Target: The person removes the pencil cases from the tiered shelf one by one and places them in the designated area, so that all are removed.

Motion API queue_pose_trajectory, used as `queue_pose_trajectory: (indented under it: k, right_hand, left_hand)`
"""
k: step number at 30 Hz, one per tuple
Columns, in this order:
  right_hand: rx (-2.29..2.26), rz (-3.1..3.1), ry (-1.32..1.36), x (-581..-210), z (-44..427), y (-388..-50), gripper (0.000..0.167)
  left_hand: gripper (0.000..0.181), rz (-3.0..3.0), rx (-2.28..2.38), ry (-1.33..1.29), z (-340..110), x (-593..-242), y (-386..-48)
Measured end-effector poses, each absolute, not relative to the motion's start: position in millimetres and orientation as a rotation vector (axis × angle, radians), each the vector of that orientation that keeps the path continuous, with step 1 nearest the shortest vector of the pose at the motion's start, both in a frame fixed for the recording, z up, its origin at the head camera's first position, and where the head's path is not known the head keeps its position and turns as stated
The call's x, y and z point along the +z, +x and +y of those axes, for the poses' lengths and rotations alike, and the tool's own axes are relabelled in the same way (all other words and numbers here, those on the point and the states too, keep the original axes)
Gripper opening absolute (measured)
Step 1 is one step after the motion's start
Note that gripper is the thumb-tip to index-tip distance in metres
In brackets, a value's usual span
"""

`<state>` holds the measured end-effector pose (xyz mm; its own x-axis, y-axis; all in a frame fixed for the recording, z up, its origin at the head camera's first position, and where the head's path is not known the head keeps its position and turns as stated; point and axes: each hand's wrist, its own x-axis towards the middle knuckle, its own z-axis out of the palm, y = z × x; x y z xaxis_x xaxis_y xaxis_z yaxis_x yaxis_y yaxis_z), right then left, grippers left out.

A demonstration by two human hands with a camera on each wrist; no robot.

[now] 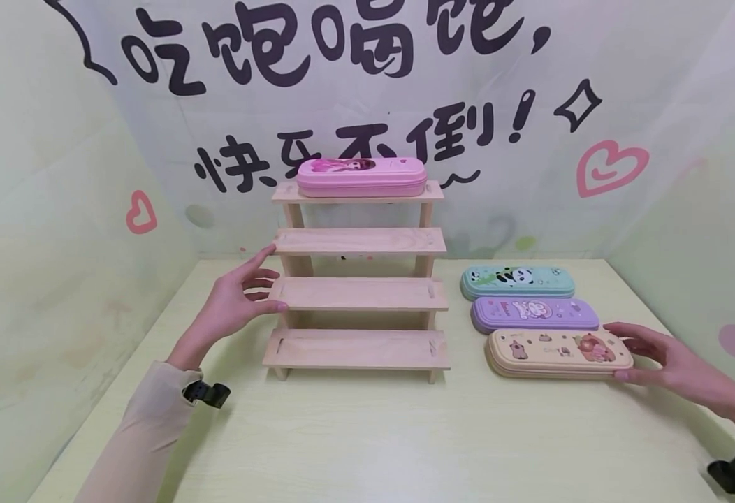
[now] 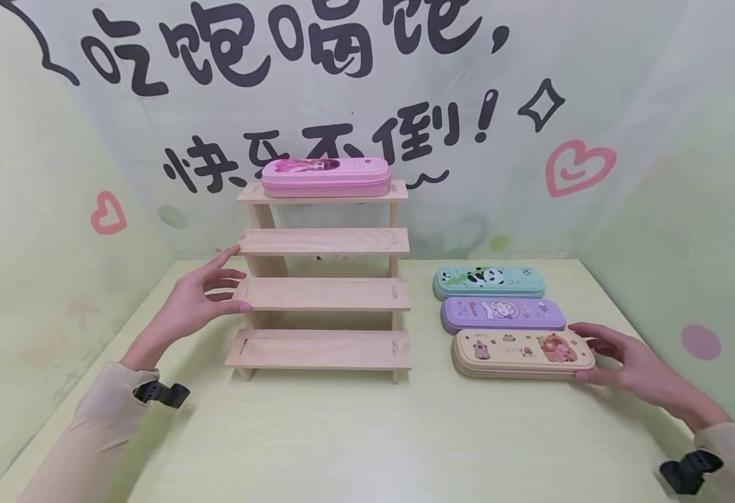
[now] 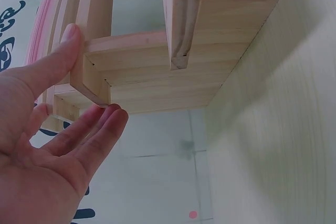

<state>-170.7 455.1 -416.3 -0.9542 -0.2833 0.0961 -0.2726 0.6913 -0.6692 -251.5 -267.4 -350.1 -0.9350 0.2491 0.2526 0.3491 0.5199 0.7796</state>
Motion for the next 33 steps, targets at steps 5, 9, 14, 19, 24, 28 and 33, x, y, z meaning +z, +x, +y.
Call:
queue_pose_trajectory:
  k: [5, 9, 14, 19, 24, 28, 33]
  right_hand:
    - [-1.152, 2.901, -0.494, -406.6, 457.1, -167.3, 0.074]
    - [-1.158, 2.933, -0.546, -396.1, 455.2, -167.1, 0.074]
    - [-1.230, 2.953, -0.628, -383.7, 446.7, -174.9, 0.070]
    - [-1.227, 2.967, -0.617, -369.5, 432.7, -183.7, 0.067]
    - [-1.164, 2.940, -0.575, -353.9, 408.5, -193.8, 0.066]
    - [-1.173, 2.923, -0.572, -342.7, 384.0, -206.5, 0.067]
    - [-1.270, 2.895, -0.597, -329.7, 357.4, -222.7, 0.068]
  left_hand:
    - [0.111, -2.642, -1.389, -0.523, -267.5, -350.0, -251.4]
    - [0.111, -2.640, -1.386, -0.529, -267.2, -349.3, -251.1]
    - [0.110, -2.637, -1.387, -0.542, -267.6, -348.5, -250.0]
    - [0.111, -2.636, -1.387, -0.540, -267.7, -349.1, -250.0]
    - [0.111, -2.640, -1.389, -0.533, -267.4, -350.2, -250.7]
    - [0.111, -2.637, -1.399, -0.525, -267.1, -349.9, -250.4]
    - [0.111, -2.634, -1.411, -0.522, -266.5, -349.1, -250.0]
